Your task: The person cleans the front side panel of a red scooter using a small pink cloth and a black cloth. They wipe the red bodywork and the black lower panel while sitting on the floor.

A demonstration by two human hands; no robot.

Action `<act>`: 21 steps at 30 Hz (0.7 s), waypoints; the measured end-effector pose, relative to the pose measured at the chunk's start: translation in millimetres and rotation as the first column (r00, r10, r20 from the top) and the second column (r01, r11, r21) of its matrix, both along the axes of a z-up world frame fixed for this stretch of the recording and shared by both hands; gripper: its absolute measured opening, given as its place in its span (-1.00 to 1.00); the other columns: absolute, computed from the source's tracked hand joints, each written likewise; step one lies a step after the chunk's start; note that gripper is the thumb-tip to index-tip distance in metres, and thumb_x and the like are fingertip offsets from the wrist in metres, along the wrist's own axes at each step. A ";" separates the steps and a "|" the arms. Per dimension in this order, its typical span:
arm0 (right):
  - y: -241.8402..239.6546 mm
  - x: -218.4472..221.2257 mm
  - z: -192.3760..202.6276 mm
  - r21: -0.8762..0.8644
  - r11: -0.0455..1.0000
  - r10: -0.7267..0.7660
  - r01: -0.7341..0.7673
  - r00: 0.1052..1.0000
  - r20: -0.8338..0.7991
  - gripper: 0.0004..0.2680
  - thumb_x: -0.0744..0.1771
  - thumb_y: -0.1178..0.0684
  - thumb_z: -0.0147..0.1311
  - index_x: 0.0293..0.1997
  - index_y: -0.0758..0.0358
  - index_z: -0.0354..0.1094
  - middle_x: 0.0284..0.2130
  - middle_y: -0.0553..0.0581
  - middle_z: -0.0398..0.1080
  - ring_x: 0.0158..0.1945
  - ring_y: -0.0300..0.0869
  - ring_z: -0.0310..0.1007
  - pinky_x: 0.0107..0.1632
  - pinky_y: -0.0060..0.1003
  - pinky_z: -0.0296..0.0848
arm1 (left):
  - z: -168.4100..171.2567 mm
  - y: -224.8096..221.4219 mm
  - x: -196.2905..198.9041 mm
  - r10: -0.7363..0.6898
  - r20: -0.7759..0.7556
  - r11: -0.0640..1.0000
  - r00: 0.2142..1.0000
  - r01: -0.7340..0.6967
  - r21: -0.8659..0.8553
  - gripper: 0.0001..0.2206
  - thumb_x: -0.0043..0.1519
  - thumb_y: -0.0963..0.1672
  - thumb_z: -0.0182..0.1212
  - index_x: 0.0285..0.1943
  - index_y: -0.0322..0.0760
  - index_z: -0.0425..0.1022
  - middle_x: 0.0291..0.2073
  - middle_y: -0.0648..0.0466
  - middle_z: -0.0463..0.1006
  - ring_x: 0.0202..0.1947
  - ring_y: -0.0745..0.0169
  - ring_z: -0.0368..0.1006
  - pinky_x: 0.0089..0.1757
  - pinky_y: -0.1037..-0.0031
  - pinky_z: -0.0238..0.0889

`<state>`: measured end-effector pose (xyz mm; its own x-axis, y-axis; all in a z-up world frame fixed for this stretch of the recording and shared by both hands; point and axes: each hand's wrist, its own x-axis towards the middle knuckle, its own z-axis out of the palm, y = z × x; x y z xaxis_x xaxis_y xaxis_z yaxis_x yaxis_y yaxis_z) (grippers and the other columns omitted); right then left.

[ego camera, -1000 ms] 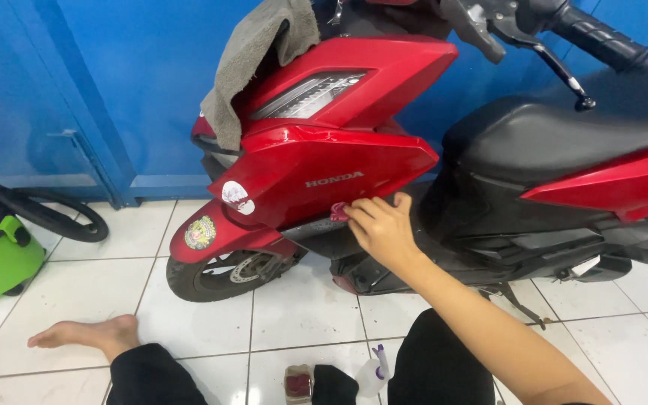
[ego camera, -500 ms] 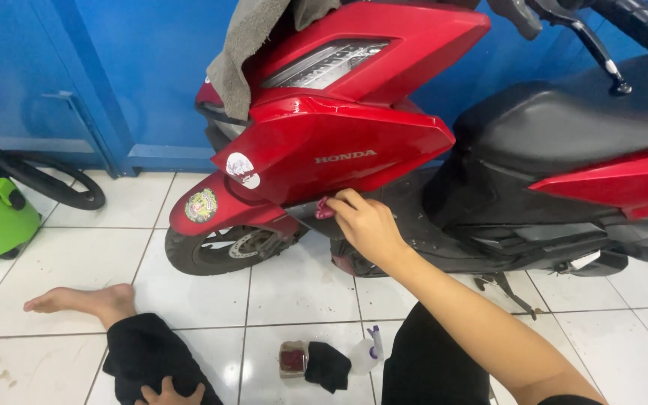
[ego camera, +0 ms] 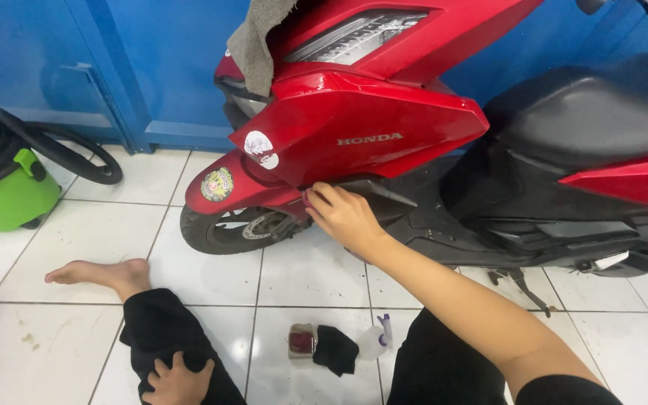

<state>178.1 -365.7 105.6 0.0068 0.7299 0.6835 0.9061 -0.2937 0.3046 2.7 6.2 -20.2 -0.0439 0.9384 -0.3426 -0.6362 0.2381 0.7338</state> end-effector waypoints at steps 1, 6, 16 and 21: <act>5.6 -2.0 2.0 0.002 1.000 0.014 -0.014 1.000 0.010 -0.86 0.33 0.24 0.22 -0.04 0.36 0.45 -0.10 0.22 0.43 -0.32 -0.07 0.50 -0.26 -0.26 0.59 | -1.5 0.7 1.3 -0.001 0.003 1.000 1.000 0.001 0.006 0.08 0.02 0.36 -0.40 0.59 -0.09 -0.79 0.56 0.14 -0.88 0.59 0.04 -0.89 0.39 -0.04 -0.93; -29.6 5.7 12.9 0.016 0.999 0.043 -0.042 0.995 -0.086 -0.85 0.38 0.19 0.16 0.03 0.42 0.40 -0.15 0.19 0.38 -0.37 -0.03 0.50 -0.33 -0.17 0.57 | 7.4 -3.7 -0.6 -0.042 -0.082 0.999 0.996 0.041 -0.018 0.06 0.06 0.35 -0.41 0.59 -0.15 -0.77 0.57 0.09 -0.86 0.58 0.00 -0.90 0.39 -0.06 -0.94; -1.0 4.1 -0.2 -0.014 1.000 0.010 -0.012 0.992 -0.122 -0.81 0.31 0.35 0.11 0.01 0.38 0.38 -0.22 0.21 0.35 -0.41 0.00 0.46 -0.45 -0.14 0.50 | 8.4 -4.5 0.0 -0.123 -0.303 0.992 0.945 0.112 -0.054 0.10 0.08 0.39 -0.40 0.59 -0.20 -0.77 0.56 -0.04 -0.85 0.57 -0.18 -0.91 0.38 -0.16 -0.92; 23.3 1.6 -4.2 -0.044 0.997 -0.065 0.060 0.990 -0.127 -0.74 0.19 0.44 0.02 -0.06 0.45 0.35 -0.29 0.23 0.22 -0.44 0.06 0.34 -0.40 -0.08 0.45 | 12.9 -10.5 1.8 -0.105 -0.219 0.994 0.970 0.106 -0.008 0.08 0.08 0.37 -0.39 0.59 -0.18 -0.80 0.56 0.04 -0.88 0.57 -0.09 -0.93 0.37 -0.17 -0.95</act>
